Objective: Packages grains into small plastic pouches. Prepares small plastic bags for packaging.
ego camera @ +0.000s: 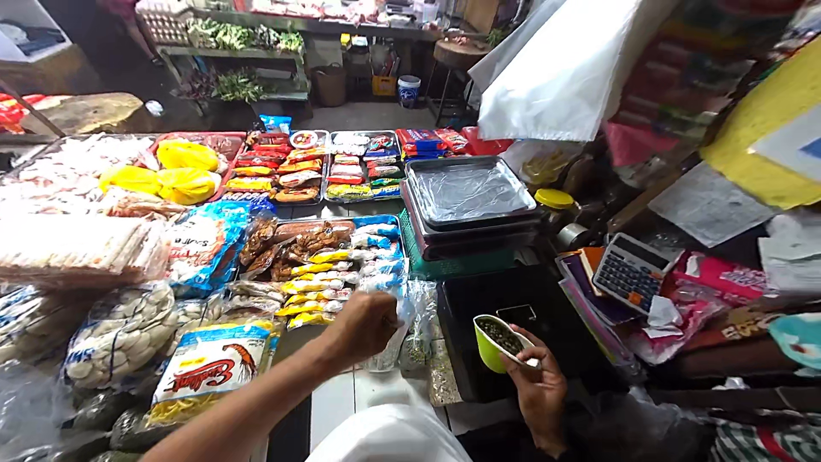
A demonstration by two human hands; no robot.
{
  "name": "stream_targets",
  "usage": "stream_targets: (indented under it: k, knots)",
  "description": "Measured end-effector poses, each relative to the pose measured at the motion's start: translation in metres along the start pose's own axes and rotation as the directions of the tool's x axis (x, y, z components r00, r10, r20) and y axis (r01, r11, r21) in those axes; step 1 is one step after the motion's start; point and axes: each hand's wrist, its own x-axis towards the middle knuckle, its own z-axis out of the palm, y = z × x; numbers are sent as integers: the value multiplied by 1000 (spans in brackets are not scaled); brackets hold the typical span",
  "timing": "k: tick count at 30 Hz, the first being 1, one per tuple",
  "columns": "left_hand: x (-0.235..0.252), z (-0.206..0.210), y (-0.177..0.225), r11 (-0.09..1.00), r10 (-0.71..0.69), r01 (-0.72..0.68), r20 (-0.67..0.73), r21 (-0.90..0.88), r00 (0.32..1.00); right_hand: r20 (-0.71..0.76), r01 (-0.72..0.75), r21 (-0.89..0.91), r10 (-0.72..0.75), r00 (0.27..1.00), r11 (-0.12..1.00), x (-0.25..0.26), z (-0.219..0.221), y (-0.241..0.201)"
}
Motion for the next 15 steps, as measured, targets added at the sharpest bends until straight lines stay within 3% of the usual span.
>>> stream_targets:
  k: [3,5,7,11,15]
  knots:
    - [72,-48,24,994,75,-78,42,72,996,-105,-6,-88,-3,995,996,-16,-11,13]
    - [128,-67,33,978,170,-167,-12,125,985,-138,12,-109,-27,990,994,-25,-10,20]
    - [183,-84,48,977,164,-162,-2,140,986,-132,41,-189,-67,989,981,-32,-10,29]
    - [268,-93,58,971,203,-196,-36,139,979,-170,74,-336,-138,976,939,-42,-8,44]
    - [307,-75,39,942,229,-218,-14,256,973,-187,72,-347,-144,972,935,-47,-10,50]
